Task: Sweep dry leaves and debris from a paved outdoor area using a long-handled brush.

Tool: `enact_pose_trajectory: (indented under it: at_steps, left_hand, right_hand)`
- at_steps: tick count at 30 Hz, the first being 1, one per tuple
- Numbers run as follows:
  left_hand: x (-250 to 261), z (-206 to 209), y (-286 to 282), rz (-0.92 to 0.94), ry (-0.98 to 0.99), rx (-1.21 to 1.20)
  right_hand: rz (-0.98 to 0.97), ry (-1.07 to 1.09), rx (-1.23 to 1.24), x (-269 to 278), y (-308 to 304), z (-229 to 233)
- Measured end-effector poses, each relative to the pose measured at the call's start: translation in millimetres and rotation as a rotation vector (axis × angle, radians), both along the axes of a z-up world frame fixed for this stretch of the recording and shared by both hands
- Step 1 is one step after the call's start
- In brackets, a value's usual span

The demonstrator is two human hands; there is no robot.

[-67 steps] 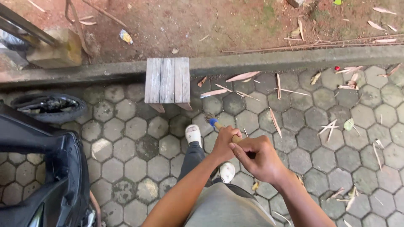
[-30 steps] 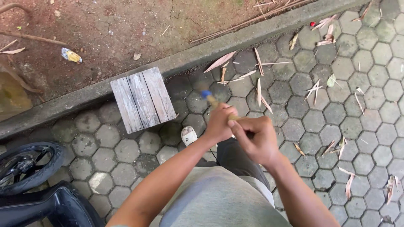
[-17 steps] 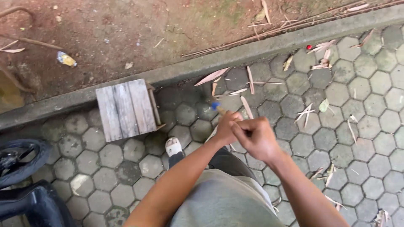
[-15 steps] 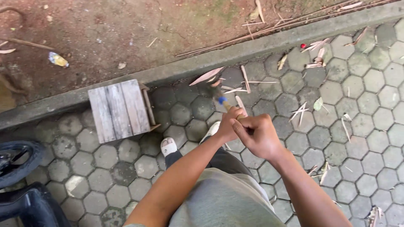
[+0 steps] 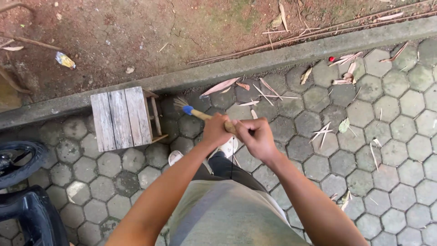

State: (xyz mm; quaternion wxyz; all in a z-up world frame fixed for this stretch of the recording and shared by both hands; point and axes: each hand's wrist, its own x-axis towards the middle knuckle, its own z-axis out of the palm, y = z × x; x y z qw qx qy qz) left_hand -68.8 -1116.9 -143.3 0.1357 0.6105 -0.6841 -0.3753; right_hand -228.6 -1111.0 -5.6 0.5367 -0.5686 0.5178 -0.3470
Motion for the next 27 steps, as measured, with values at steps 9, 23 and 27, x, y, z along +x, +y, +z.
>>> enact_pose_trajectory:
  at_steps: [9,23,27]
  left_hand:
    - [-183,5,-18,-0.131,0.456,-0.221]
    - [-148,100,7,-0.265,0.263,0.111]
    - [-119,71,12,-0.177,-0.094,0.176]
  right_hand:
    - [-0.158,0.380,-0.120,-119,16,59]
    - [-0.179,0.188,-0.152,-103,43,111]
    - [-0.210,-0.003,0.013,-99,53,39]
